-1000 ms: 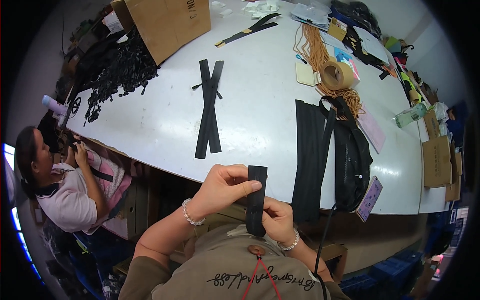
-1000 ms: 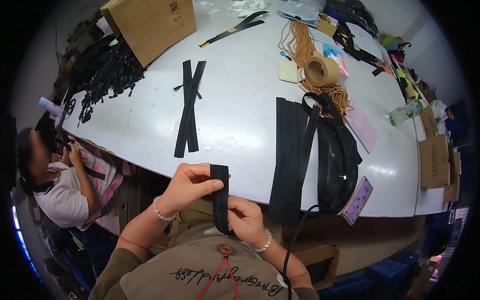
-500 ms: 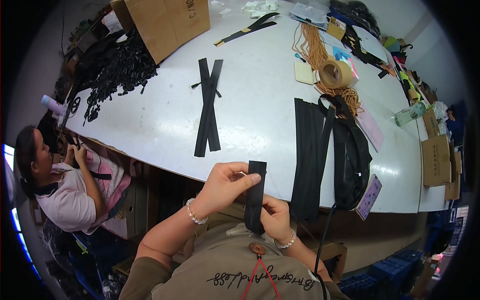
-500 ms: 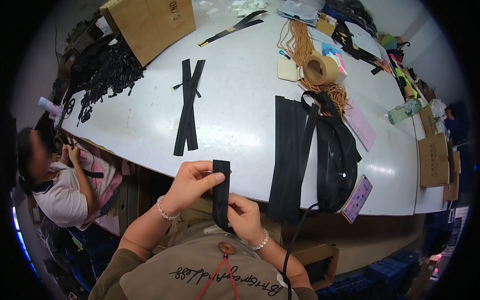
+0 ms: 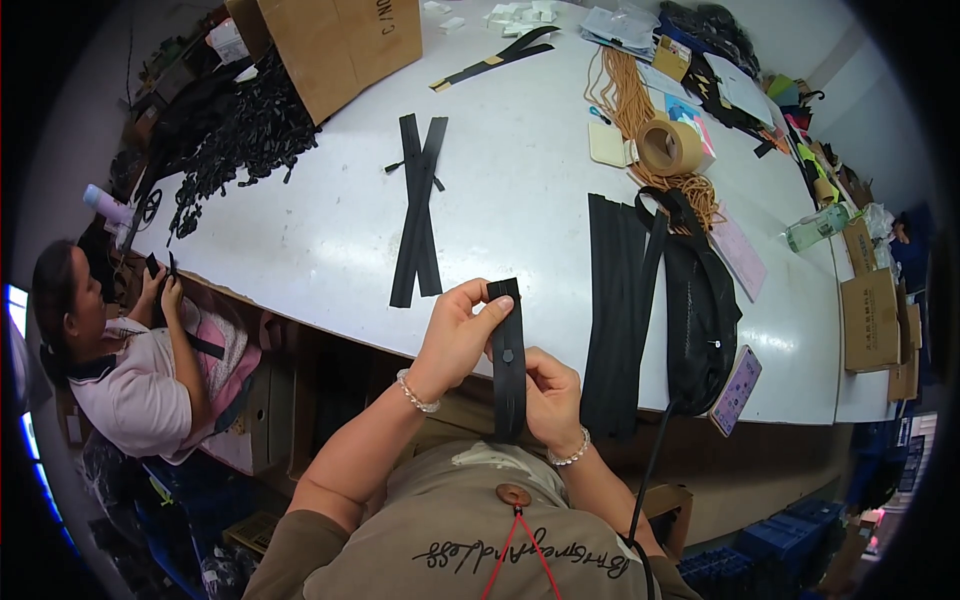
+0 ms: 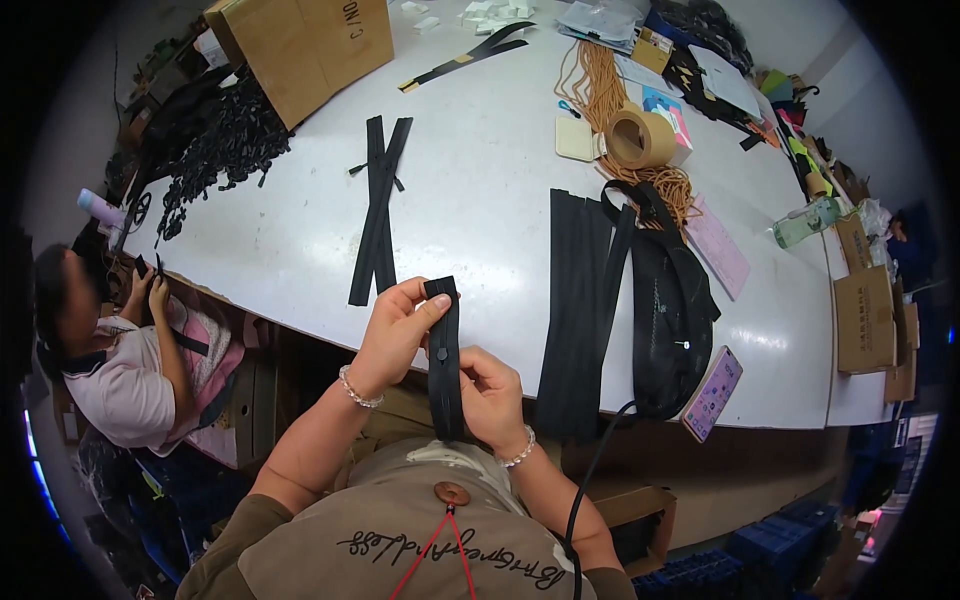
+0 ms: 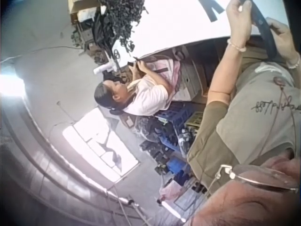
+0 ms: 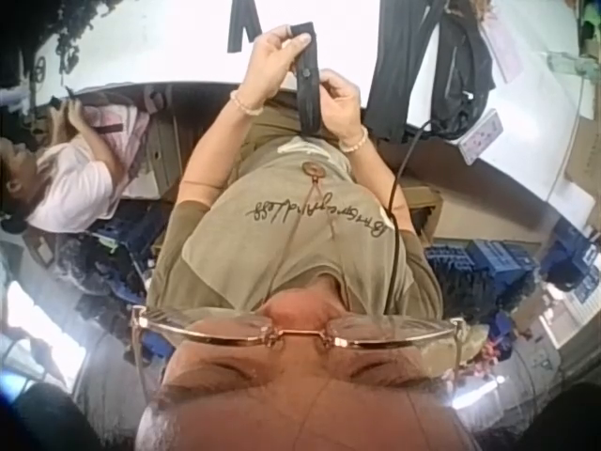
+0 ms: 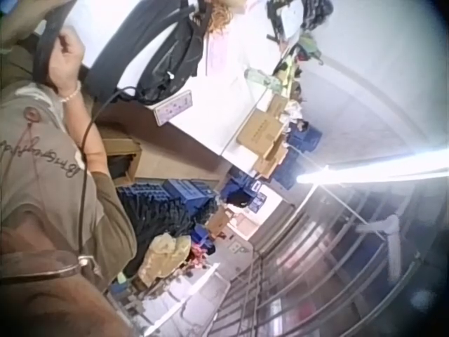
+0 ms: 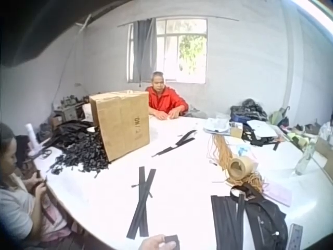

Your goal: Manual assembly of plastic components onto cord loops to create zipper pull extensions.

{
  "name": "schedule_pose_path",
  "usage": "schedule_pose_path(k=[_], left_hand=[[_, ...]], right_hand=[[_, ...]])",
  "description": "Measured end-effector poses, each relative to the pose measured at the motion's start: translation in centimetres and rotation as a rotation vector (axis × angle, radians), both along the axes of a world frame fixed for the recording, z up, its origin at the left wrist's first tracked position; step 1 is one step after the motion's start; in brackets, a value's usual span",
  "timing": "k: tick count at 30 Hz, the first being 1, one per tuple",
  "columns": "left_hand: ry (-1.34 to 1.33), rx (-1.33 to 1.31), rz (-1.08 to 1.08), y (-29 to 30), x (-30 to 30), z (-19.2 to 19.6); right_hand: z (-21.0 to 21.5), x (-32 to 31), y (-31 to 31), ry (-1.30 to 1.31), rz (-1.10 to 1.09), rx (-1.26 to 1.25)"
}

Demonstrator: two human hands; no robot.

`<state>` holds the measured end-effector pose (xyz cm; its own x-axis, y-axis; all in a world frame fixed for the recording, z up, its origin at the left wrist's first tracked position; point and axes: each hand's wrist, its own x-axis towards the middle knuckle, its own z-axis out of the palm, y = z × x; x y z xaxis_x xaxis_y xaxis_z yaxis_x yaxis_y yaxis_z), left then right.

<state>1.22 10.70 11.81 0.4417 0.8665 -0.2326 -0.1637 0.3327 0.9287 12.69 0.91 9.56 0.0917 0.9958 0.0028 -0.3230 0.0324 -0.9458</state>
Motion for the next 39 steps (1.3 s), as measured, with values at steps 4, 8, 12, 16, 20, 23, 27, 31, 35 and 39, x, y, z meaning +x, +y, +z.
schedule_pose_path(k=[4, 8, 12, 16, 20, 23, 27, 31, 35, 39], left_hand=[[0.014, 0.011, 0.080, 1.0, -0.1, -1.0], [-0.025, 0.027, 0.094, 1.1, 0.1, -1.1], [-0.007, 0.026, 0.119, 1.7, -0.3, -1.8], [-0.031, -0.028, 0.218, 1.0, -0.4, -2.5], [-0.104, -0.305, 0.087, -1.9, -1.3, -1.7], [0.047, -0.147, 0.010, -4.3, -2.8, -2.2], [0.158, 0.021, 0.343, -2.7, -4.4, 0.1], [0.254, 0.322, 0.518, 4.5, -5.1, 3.5], [0.297, 0.411, 0.440, 13.5, -5.0, 1.7], [0.587, 0.458, 0.359, 17.9, -6.7, -6.2]], right_hand=[[-1.1, 0.1, -0.2, -0.121, 0.020, 0.077], [-1.0, 0.2, 0.0, -0.103, 0.040, 0.080], [-1.2, 0.2, -0.2, -0.094, 0.081, 0.072], [-1.3, 0.2, -0.2, -0.159, 0.095, 0.062], [-1.8, 0.0, -0.5, -0.235, -0.053, -0.052], [-1.8, 0.3, -0.5, -0.474, -0.018, 0.003], [1.9, 0.2, -0.5, -0.507, -0.032, -0.004], [1.4, 4.7, 0.3, -1.103, -0.423, 0.201], [-0.6, 9.7, 0.9, -1.380, -0.610, -0.107], [-3.3, 9.9, 2.0, -1.543, -0.614, -0.329]])
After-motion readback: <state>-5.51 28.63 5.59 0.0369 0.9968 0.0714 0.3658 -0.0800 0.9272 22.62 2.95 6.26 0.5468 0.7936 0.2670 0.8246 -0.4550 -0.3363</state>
